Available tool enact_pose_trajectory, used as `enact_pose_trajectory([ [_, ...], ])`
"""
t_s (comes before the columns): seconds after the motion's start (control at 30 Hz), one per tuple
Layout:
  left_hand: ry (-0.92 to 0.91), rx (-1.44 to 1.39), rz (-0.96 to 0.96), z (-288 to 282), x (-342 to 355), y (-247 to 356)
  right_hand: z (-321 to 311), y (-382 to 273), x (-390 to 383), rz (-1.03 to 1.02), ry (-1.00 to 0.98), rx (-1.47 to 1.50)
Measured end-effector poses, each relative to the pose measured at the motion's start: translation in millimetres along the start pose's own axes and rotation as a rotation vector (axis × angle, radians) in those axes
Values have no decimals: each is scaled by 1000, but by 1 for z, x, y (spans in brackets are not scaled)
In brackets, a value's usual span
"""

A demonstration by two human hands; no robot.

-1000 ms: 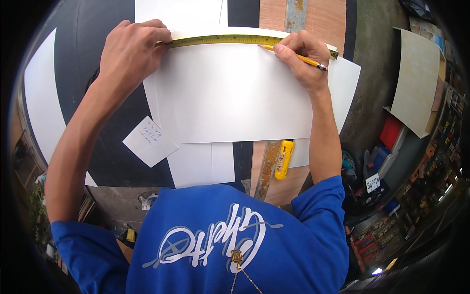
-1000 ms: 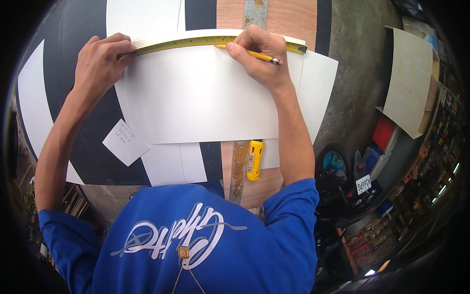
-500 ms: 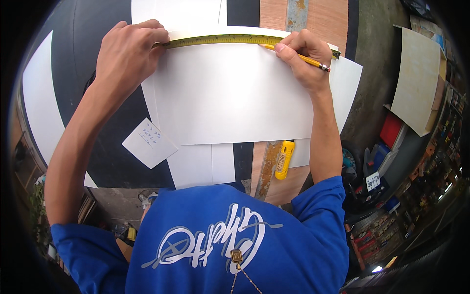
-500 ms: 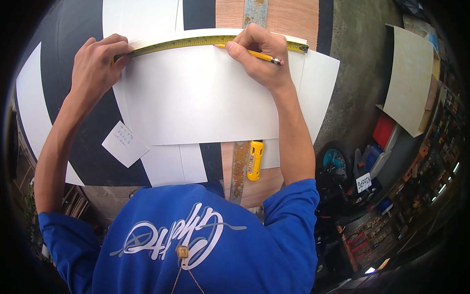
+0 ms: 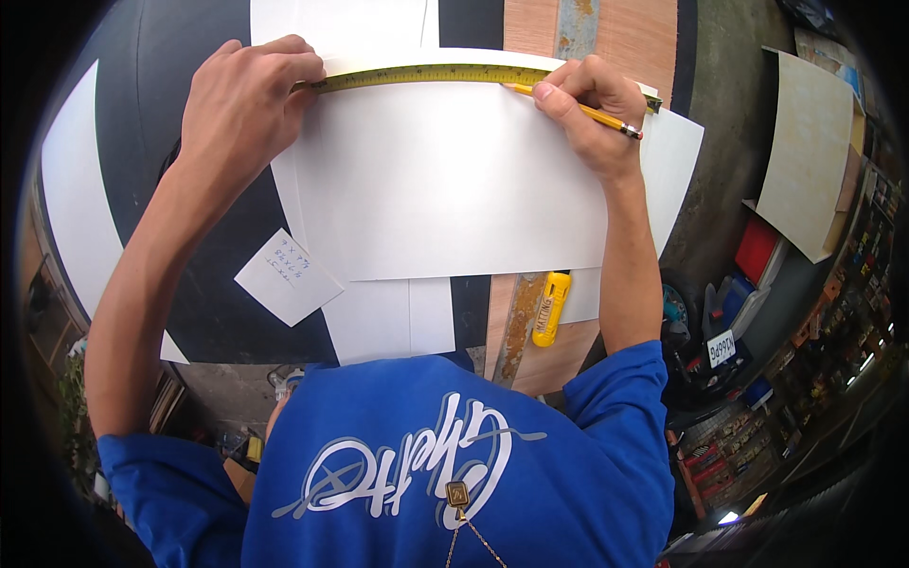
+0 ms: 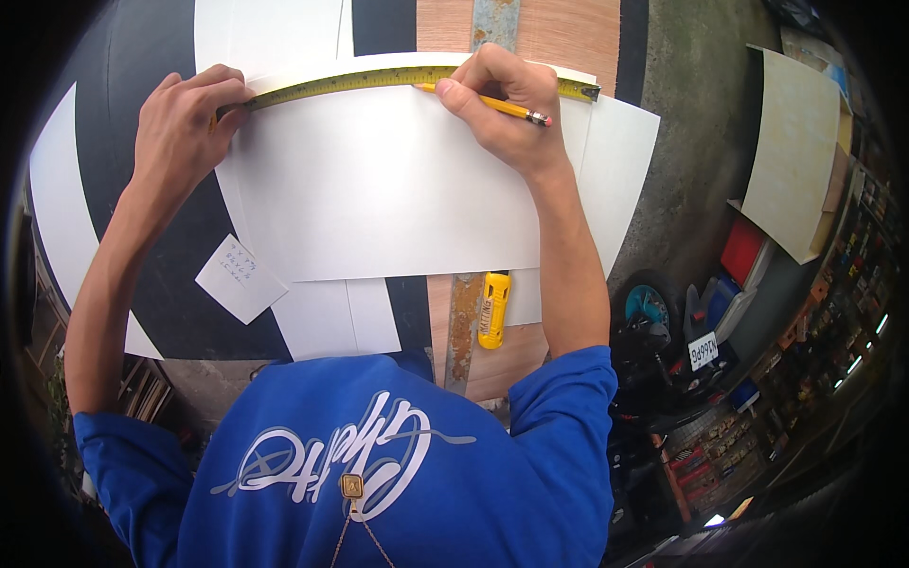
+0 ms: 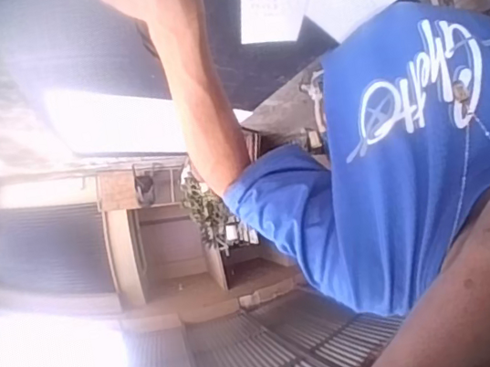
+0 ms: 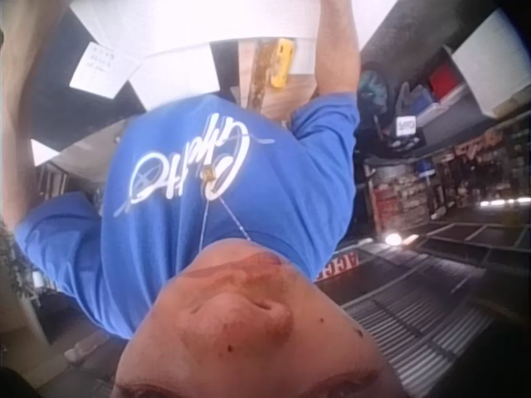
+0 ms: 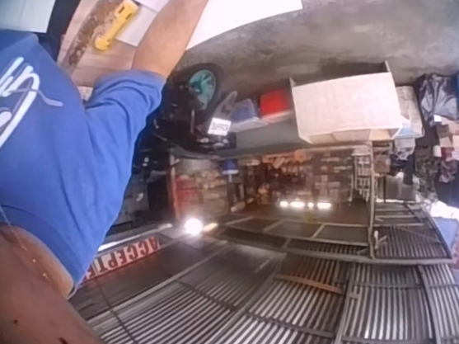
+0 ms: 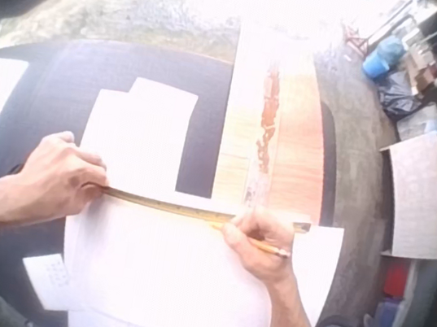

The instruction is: The person measures white panels with a tape measure, marks dimensions with a pencil, and cuts the panels using a utility knife and a straight edge.

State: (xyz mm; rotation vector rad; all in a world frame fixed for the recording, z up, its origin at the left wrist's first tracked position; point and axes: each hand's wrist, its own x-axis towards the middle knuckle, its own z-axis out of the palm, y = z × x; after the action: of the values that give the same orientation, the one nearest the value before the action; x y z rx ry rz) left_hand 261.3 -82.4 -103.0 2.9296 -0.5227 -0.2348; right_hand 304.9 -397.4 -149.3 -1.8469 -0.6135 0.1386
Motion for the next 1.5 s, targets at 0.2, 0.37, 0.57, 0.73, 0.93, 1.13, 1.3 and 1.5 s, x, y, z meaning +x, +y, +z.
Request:
enact_pose_trajectory([
  [0.2,-9,54,-19,-1,-3,3,1,-1,-2,33,10,60],
  [0.37,-26,47,33,-7,1,3,-2,0,-4,86,0,88],
  [0.57,-70,-49,12,-16,3,6,-2,0,-3,89,-1,118],
  [0.73,-79,-42,-1,-17,3,6,0,-3,-2,63,-29,95],
  [0.93,-107,14,-10,-8,3,5,-1,1,-5,31,-28,100],
  [1.13,2,25,7,9,-5,-4,1,1,-3,20,1,110],
  [1.3,-68,46,-55,-2,0,4,0,2,-3,44,6,112],
  [1.5,-76,56,-51,0,-2,1,-2,4,-5,34,-27,63],
])
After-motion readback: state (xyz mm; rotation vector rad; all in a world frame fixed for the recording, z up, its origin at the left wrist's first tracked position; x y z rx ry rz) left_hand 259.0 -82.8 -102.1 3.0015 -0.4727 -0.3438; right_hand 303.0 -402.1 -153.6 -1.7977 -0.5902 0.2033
